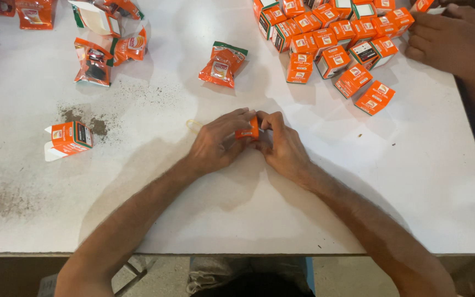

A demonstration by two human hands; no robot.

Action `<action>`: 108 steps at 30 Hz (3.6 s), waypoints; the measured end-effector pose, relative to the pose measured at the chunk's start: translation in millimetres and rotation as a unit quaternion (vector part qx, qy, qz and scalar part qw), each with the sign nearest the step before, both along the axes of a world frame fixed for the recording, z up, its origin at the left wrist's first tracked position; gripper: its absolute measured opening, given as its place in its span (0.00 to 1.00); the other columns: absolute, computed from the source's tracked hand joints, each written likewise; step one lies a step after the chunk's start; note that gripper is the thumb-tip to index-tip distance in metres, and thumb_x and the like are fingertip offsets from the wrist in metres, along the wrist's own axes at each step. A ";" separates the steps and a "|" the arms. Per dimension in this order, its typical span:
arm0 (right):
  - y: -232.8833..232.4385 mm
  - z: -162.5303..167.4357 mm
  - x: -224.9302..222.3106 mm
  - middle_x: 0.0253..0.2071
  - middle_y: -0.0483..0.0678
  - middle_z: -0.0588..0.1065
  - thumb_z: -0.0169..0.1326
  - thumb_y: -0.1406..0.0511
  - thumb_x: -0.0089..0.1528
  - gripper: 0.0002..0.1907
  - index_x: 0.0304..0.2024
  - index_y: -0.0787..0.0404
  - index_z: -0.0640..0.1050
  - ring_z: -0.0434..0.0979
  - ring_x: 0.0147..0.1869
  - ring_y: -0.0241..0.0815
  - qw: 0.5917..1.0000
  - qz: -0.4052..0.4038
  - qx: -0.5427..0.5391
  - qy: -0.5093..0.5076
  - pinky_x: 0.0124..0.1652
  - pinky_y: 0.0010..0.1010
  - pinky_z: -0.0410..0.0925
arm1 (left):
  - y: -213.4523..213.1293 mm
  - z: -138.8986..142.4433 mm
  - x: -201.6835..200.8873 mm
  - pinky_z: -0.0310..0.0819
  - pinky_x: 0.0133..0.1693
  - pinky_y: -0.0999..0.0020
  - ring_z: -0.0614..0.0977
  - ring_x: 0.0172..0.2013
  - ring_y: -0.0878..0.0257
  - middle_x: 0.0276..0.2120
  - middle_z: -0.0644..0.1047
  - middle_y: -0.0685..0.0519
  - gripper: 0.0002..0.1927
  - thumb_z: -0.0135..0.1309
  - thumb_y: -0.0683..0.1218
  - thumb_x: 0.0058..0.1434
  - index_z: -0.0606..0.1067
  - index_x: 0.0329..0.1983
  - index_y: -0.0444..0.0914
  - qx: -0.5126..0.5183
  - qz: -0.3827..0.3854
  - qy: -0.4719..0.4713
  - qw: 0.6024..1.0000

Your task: The person folds and assembles small orange cardboard boxes at a white table, pressing the flaps closed and placing finished boxes onto a growing pile, occasionally picking up new flat boxes from the table. Another person's hands are visible at the edge of the table handling boxes as well.

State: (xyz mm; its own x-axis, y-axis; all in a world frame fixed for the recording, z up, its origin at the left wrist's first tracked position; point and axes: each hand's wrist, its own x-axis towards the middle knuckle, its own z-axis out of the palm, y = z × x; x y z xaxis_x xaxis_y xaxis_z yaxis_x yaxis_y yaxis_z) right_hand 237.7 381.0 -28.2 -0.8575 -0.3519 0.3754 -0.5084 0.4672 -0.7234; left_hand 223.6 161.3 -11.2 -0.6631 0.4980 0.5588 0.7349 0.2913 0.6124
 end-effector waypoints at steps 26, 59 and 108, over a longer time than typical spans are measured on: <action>-15.5 13.2 -4.6 0.67 0.58 0.69 0.66 0.62 0.64 0.34 0.67 0.62 0.66 0.71 0.70 0.54 0.993 -0.011 0.040 0.108 0.66 0.41 0.68 | -187.1 -12.6 34.9 0.61 0.67 0.49 0.67 0.66 0.41 0.64 0.66 0.37 0.31 0.61 0.43 0.66 0.63 0.69 0.34 -0.066 0.481 -0.026 0.874; -12.5 11.7 -10.5 0.42 0.46 0.81 0.72 0.70 0.51 0.23 0.48 0.63 0.79 0.81 0.47 0.34 0.990 -0.029 -0.094 -0.101 0.48 0.30 0.74 | -4.3 13.0 12.3 0.80 0.48 0.61 0.81 0.51 0.48 0.53 0.73 0.37 0.25 0.66 0.33 0.56 0.67 0.53 0.34 0.081 0.051 0.178 0.979; -19.6 2.8 1.0 0.56 0.59 0.76 0.65 0.73 0.53 0.29 0.57 0.67 0.72 0.77 0.56 0.60 0.975 -0.025 0.123 0.184 0.53 0.45 0.71 | 9.2 -9.9 -33.6 0.72 0.27 0.66 0.76 0.27 0.65 0.35 0.79 0.48 0.12 0.51 0.39 0.61 0.77 0.46 0.30 0.175 0.064 -0.458 0.869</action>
State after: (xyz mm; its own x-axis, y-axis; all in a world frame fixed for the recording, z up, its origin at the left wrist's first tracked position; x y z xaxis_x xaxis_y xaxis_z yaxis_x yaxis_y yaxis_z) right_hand 238.7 361.5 -25.5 -0.6994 -0.4309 0.5702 -0.6843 0.6339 -0.3603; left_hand 190.0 170.5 -21.1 -0.9473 0.2931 -0.1295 -0.1317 0.0124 0.9912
